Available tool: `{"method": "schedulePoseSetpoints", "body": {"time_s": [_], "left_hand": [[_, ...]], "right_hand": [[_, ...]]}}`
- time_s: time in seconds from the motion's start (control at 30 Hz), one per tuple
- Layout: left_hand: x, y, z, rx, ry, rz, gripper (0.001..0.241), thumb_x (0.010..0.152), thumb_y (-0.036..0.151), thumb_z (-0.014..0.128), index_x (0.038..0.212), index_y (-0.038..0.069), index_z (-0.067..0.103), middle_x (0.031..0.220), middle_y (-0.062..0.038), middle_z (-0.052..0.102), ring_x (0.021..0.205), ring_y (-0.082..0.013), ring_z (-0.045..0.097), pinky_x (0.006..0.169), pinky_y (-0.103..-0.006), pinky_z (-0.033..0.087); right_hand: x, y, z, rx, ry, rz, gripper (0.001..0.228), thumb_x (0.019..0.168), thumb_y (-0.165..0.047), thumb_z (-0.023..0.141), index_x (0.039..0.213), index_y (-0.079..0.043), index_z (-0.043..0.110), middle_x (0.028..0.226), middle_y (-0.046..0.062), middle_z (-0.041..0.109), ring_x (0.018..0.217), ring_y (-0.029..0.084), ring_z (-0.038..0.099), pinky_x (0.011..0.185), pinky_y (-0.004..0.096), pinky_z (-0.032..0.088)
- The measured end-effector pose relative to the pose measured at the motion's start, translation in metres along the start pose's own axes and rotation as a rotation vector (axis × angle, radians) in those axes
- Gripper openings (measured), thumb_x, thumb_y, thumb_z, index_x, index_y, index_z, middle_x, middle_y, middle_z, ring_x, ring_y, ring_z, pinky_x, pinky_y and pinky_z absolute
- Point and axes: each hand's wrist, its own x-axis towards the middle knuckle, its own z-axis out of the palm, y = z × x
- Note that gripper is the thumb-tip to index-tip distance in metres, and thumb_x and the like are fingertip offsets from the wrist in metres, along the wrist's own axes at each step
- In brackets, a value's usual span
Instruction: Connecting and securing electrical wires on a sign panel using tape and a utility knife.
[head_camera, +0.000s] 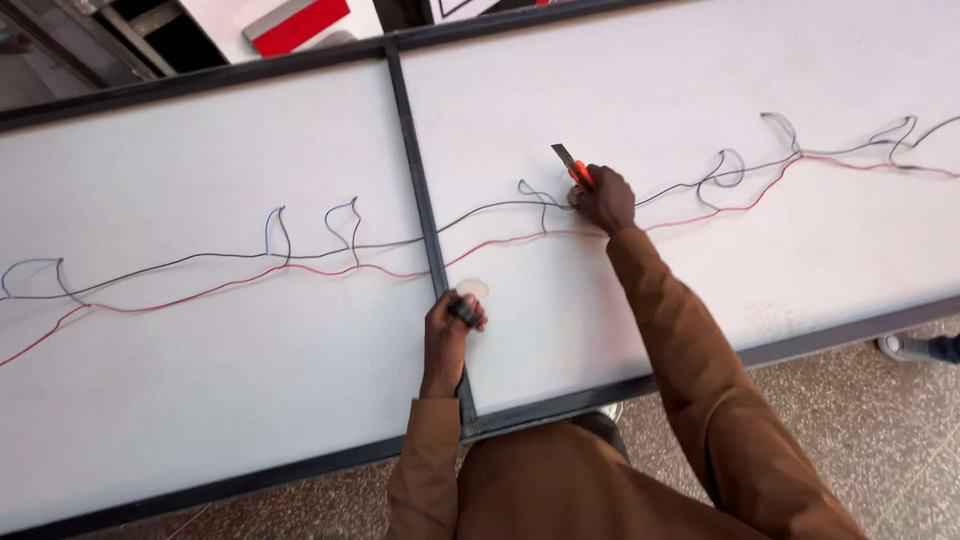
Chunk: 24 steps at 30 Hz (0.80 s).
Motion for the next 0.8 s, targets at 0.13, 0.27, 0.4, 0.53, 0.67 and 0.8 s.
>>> {"method": "schedulePoseSetpoints", "body": {"time_s": [0.13,0.27,0.4,0.53,0.67,0.8], "left_hand": [[0.002,0.027,0.003,0.003,-0.047,-0.002,0.018,0.114,0.018,0.072,0.107,0.002,0.071,0.091,-0.019,0.073,0.083,-0.0259,0.076,0.073,-0.0330,0.066],[0.009,0.029,-0.009,-0.012,-0.017,-0.011,0.021,0.113,0.018,0.073,0.104,-0.001,0.072,0.092,-0.022,0.075,0.084,-0.0278,0.079,0.073,-0.0331,0.068],[0.006,0.029,-0.021,-0.028,0.060,-0.031,0.021,0.115,0.017,0.070,0.104,0.000,0.071,0.093,-0.021,0.075,0.084,-0.0269,0.079,0.075,-0.0334,0.069],[0.003,0.028,-0.030,-0.089,0.133,-0.014,0.021,0.116,0.017,0.067,0.103,0.001,0.070,0.094,-0.020,0.075,0.085,-0.0268,0.080,0.075,-0.0328,0.070],[-0.012,0.034,-0.031,-0.137,0.246,0.055,0.020,0.116,0.016,0.069,0.103,0.001,0.070,0.095,-0.019,0.076,0.086,-0.0259,0.081,0.076,-0.0323,0.071],[-0.029,0.036,-0.036,-0.147,0.375,0.176,0.018,0.116,0.015,0.069,0.105,0.001,0.071,0.095,-0.019,0.075,0.086,-0.0268,0.081,0.076,-0.0344,0.071]], "right_hand": [[-0.011,0.014,0.002,0.104,0.106,0.089,0.023,0.089,-0.021,0.073,0.113,-0.020,0.075,0.101,0.012,0.080,0.103,0.049,0.079,0.094,0.064,0.062],[-0.053,-0.015,-0.038,0.660,0.756,-0.276,0.026,0.088,0.010,0.072,0.110,-0.002,0.075,0.091,0.016,0.067,0.084,0.030,0.066,0.079,0.043,0.055],[-0.124,-0.055,-0.061,0.769,0.612,-0.153,0.019,0.092,0.003,0.075,0.106,-0.010,0.076,0.095,0.007,0.071,0.089,0.020,0.072,0.085,0.032,0.059],[-0.164,-0.042,-0.019,0.820,-0.146,-0.098,0.016,0.083,0.009,0.074,0.093,0.000,0.066,0.083,0.014,0.070,0.079,0.029,0.075,0.077,0.042,0.060],[-0.148,-0.076,0.015,0.633,-0.679,-0.195,0.027,0.079,0.000,0.082,0.105,-0.003,0.083,0.092,0.016,0.083,0.084,0.026,0.076,0.081,0.042,0.060],[-0.129,-0.197,-0.018,0.812,-0.601,-0.299,0.038,0.084,0.000,0.089,0.121,-0.002,0.083,0.095,0.012,0.080,0.084,0.021,0.074,0.086,0.035,0.058]]}}
